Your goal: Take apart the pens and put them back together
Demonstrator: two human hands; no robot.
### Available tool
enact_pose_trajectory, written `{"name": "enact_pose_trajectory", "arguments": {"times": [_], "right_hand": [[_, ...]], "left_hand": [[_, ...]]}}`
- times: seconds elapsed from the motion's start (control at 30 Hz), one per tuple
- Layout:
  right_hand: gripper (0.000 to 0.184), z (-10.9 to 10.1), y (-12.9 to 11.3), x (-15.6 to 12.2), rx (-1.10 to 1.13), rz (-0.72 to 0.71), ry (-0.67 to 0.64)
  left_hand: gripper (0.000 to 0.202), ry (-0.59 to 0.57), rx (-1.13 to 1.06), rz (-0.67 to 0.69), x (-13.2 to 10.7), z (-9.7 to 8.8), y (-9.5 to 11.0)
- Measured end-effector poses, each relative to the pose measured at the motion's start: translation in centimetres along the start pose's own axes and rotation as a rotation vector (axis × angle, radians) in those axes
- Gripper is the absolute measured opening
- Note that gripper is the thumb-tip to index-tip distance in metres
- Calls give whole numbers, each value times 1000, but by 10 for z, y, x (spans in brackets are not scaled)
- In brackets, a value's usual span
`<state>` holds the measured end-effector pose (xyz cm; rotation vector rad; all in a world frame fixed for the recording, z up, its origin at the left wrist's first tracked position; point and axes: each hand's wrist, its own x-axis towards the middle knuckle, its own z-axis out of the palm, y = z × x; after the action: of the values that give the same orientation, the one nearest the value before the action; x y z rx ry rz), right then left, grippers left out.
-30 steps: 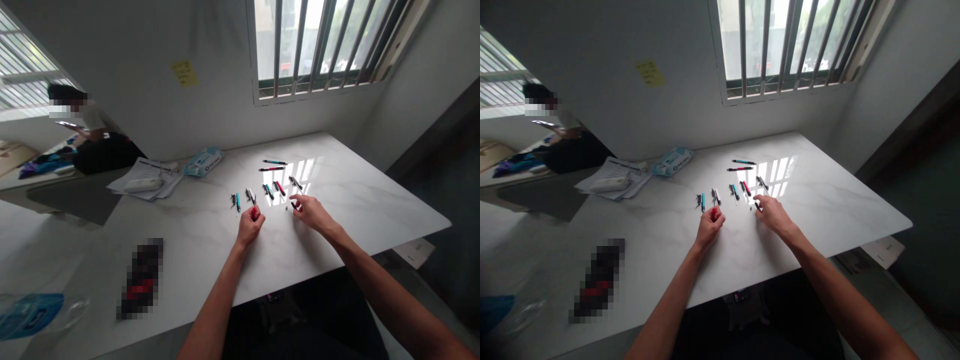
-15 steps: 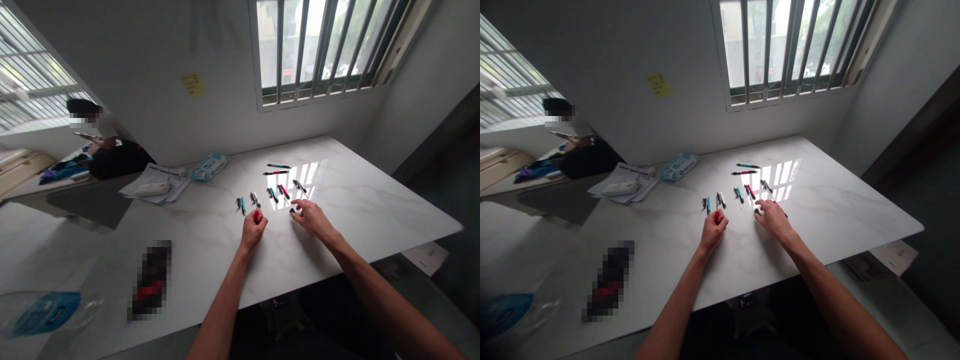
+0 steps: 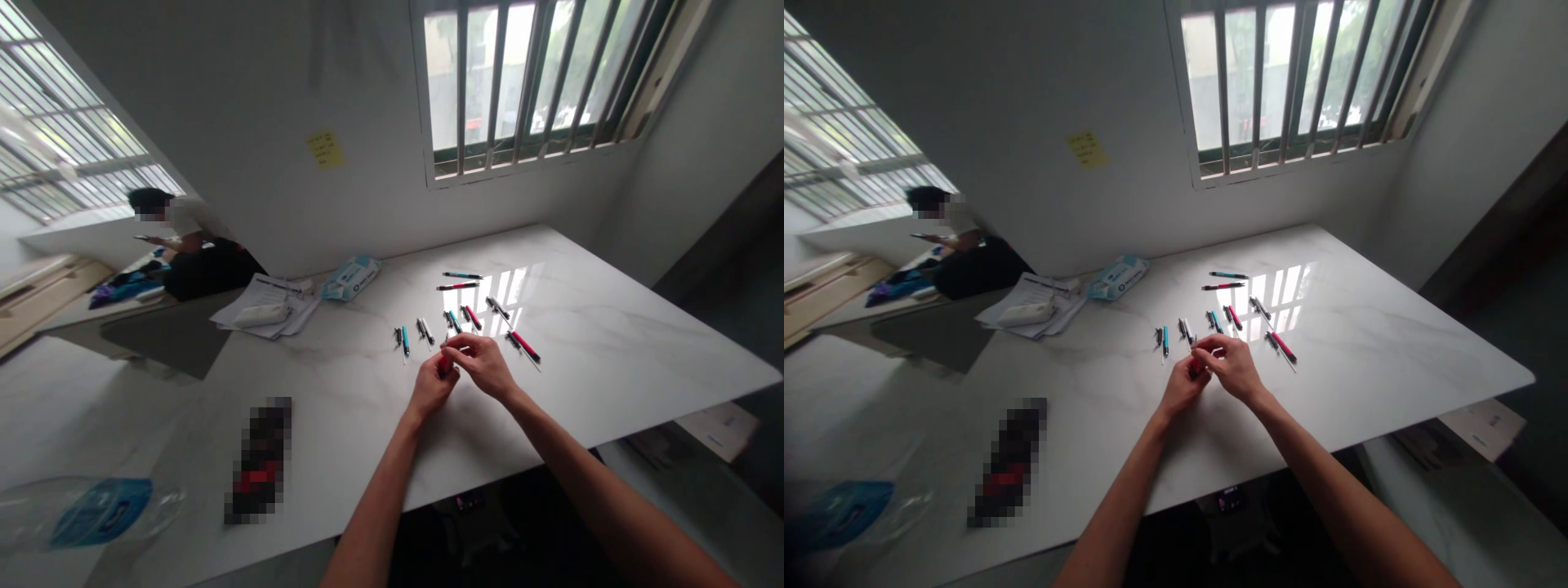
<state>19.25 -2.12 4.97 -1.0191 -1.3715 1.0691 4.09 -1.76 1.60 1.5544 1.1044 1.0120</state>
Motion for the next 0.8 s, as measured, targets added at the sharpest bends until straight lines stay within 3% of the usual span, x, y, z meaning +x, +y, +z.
{"name": "enact_pose_trajectory", "arguments": {"times": [0.2, 0.33, 0.43, 0.63, 0.8], "right_hand": [[30, -20, -1, 1, 164, -34, 207], [30, -26, 9, -10, -47, -6, 114], [27, -20, 18, -20, -231, -1, 29], [21, -9, 21, -32, -311, 17, -41], [19, -34, 15, -44, -472, -19, 5]], "left_hand": [[29, 88, -50, -30, -2, -9, 12], [41, 185, -189, -65, -1, -15, 14], [47, 188, -225, -62, -1, -15, 11], [40, 201, -254, -88, 1, -13, 2], [38, 291, -276, -135, 3, -19, -6]]}}
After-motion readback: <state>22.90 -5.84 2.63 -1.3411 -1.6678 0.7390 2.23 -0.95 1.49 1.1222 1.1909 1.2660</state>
